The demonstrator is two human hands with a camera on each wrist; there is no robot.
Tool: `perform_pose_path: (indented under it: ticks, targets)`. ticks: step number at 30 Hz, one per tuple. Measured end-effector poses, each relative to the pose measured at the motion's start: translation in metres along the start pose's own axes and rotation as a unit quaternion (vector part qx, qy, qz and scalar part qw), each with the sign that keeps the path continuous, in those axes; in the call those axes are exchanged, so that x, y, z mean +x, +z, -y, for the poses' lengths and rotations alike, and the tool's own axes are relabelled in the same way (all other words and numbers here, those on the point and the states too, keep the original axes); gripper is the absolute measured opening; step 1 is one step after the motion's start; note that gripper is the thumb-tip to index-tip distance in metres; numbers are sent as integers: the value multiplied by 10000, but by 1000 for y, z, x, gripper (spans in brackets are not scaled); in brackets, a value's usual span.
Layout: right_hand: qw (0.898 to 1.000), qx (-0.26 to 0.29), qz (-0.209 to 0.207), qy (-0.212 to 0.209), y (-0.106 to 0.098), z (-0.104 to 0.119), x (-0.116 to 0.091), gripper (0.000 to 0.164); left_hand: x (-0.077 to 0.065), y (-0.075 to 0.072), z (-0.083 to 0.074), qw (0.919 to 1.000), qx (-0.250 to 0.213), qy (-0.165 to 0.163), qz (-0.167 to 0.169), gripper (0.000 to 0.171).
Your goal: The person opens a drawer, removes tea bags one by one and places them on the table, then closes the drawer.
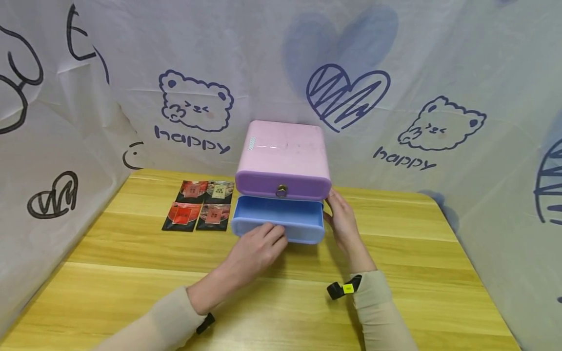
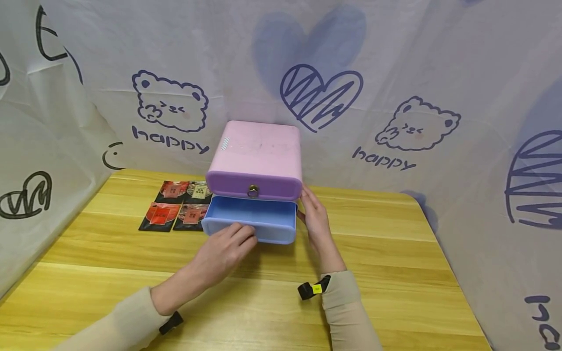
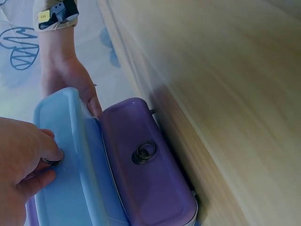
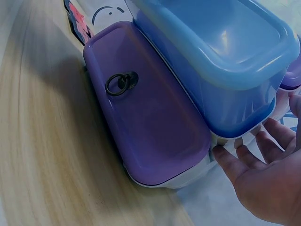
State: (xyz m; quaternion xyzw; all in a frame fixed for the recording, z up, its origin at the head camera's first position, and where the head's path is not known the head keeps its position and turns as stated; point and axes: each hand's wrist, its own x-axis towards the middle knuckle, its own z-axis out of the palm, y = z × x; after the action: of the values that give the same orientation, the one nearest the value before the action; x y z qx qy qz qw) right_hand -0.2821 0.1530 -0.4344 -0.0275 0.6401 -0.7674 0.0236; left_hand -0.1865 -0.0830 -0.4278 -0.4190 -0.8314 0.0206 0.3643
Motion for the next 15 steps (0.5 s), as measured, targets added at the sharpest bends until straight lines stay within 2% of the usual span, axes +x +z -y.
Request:
perform_pose_path:
  ticks: [11,15]
  targets:
    - [10000,-14,69,-38,-1,0,0,53,5,9,2,9973,-401,-530,-320,18]
    - [9999,71,71,-57,0,1,0,51,7,12,3,9959,-477,-706,-310,19]
